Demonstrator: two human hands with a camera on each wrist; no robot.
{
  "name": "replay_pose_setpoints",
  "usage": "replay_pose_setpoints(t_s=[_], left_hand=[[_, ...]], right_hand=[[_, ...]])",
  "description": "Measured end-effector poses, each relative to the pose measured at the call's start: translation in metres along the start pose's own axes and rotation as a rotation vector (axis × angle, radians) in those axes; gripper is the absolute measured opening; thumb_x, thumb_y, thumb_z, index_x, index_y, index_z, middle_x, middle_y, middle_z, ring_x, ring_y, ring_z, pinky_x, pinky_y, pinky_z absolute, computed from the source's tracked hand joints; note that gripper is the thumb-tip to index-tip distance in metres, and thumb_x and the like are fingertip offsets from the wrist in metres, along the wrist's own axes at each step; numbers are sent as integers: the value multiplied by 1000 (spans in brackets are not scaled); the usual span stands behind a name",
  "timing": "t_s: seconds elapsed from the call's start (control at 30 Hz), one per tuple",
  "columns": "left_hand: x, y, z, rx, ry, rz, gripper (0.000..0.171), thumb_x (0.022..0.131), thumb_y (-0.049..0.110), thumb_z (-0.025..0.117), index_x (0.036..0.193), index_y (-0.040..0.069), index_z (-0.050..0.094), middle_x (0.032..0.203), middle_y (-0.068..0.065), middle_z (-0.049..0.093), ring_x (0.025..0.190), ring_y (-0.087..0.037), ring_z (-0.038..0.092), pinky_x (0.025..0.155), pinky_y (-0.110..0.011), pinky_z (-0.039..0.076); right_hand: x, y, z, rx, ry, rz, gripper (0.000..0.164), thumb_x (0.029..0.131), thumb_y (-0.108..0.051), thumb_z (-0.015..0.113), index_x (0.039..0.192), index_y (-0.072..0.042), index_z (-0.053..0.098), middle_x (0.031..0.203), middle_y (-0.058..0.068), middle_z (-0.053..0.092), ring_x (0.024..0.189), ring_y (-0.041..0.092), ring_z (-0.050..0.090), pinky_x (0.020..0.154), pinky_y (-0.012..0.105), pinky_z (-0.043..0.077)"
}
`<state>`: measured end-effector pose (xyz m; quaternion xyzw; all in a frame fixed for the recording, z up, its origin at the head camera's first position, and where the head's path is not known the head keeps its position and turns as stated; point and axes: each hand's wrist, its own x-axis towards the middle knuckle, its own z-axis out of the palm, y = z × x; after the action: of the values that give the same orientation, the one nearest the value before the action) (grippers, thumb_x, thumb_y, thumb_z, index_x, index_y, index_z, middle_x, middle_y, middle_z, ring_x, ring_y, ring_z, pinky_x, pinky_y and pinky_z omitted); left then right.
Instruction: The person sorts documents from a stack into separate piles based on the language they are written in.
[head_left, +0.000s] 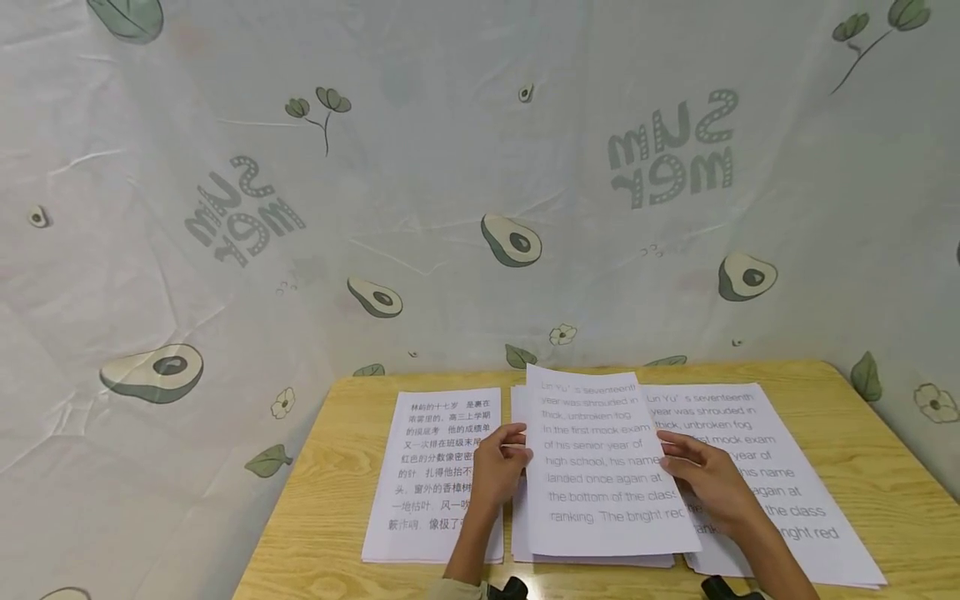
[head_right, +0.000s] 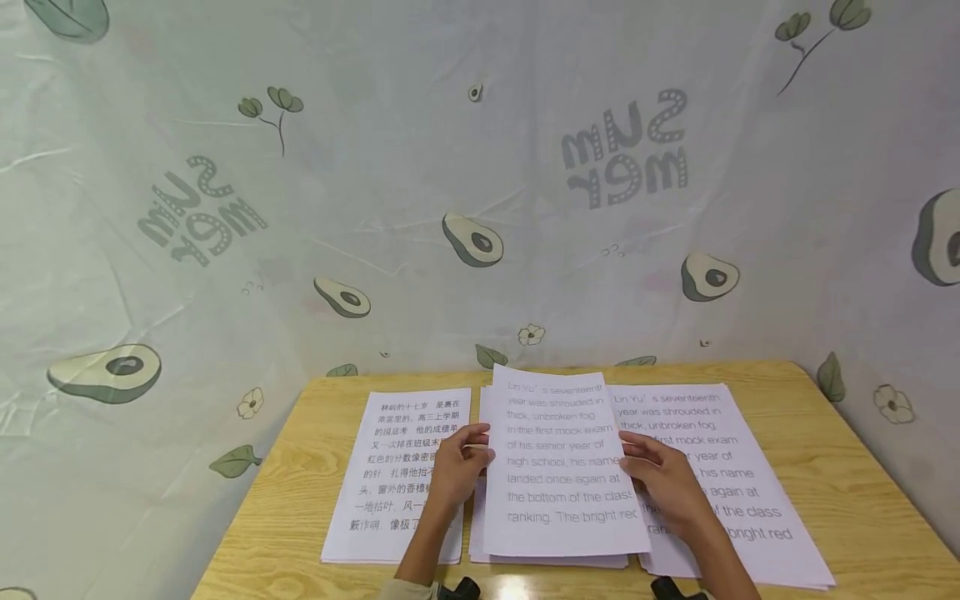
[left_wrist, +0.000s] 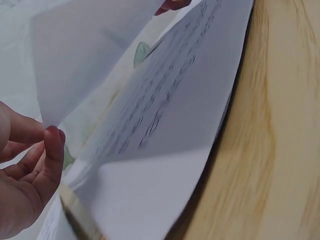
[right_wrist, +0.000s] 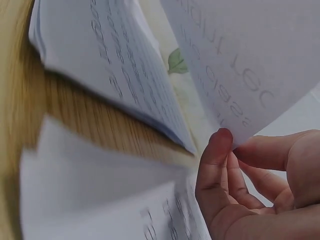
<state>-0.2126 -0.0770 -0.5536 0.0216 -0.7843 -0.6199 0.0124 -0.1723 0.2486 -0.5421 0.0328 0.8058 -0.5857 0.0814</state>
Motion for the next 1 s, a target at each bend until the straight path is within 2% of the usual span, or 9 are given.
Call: replay_pose_setpoints(t_s=[0.13, 0.33, 0.47, 0.53, 0.63, 0.73, 0.8, 0.93, 1.0], left_hand=[[-1, 5, 14, -27, -17, 13, 39, 91, -3, 74, 129, 8, 76, 110, -6, 74, 83, -9, 70, 66, -24, 62], [-5, 14, 42, -31, -22, 18, 38, 93, -1, 75, 129, 10, 76, 109, -2, 73, 83, -6, 69, 64, -21, 61], [-9, 19, 62, -32, -20, 10, 37, 93, -1, 75, 128, 12, 76, 107, 0, 73, 83, -5, 69, 64, -20, 61], [-11, 22, 72, -40, -19, 12, 37, 92, -3, 75, 127, 12, 77, 106, 0, 73, 82, -5, 69, 63, -20, 60], [-14, 26, 87, -61, -15, 22, 38, 91, -5, 74, 125, 10, 77, 106, -1, 73, 82, -4, 69, 62, -20, 60], [-17, 29, 101, -80, -21, -2, 39, 91, -5, 74, 125, 13, 77, 105, 2, 72, 82, -4, 68, 62, -19, 60], [-17, 31, 110, -88, -26, -18, 39, 91, -5, 75, 125, 14, 78, 104, 5, 71, 82, -4, 67, 63, -19, 59], [-18, 33, 125, -112, -40, -29, 39, 91, -5, 75, 124, 15, 78, 102, 7, 70, 81, -4, 67, 63, -19, 59], [-19, 34, 132, -111, -44, -27, 39, 90, -5, 76, 123, 15, 78, 101, 8, 69, 81, -3, 67, 64, -19, 59]], right_hand=[[-2, 5, -14, -17, 9, -1, 62, 110, -20, 62, 162, 3, 39, 156, 32, 50, 105, -12, 61, 89, 17, 57], [-6, 12, -39, -39, 28, 14, 64, 111, -20, 61, 163, 6, 36, 156, 35, 48, 102, -9, 64, 87, 20, 59], [-10, 16, -57, -57, 48, 14, 64, 110, -20, 62, 161, 9, 36, 151, 34, 52, 100, -9, 65, 85, 22, 61], [-11, 18, -66, -63, 56, 14, 64, 110, -19, 62, 161, 10, 37, 147, 29, 58, 99, -9, 65, 84, 23, 61], [-12, 23, -79, -66, 66, 18, 64, 109, -20, 64, 159, 11, 40, 137, 12, 66, 98, -9, 65, 83, 23, 61], [-15, 29, -92, -75, 77, 29, 63, 107, -21, 67, 157, 10, 44, 128, -6, 68, 97, -10, 64, 82, 22, 61], [-17, 32, -100, -79, 85, 38, 61, 107, -22, 68, 156, 9, 47, 124, -14, 66, 96, -10, 63, 81, 22, 60], [-22, 39, -114, -95, 105, 50, 56, 106, -23, 69, 153, 3, 54, 113, -28, 62, 95, -11, 62, 80, 22, 60], [-23, 43, -121, -79, 105, 55, 49, 106, -23, 69, 151, -7, 60, 108, -34, 60, 94, -10, 64, 79, 24, 60]])
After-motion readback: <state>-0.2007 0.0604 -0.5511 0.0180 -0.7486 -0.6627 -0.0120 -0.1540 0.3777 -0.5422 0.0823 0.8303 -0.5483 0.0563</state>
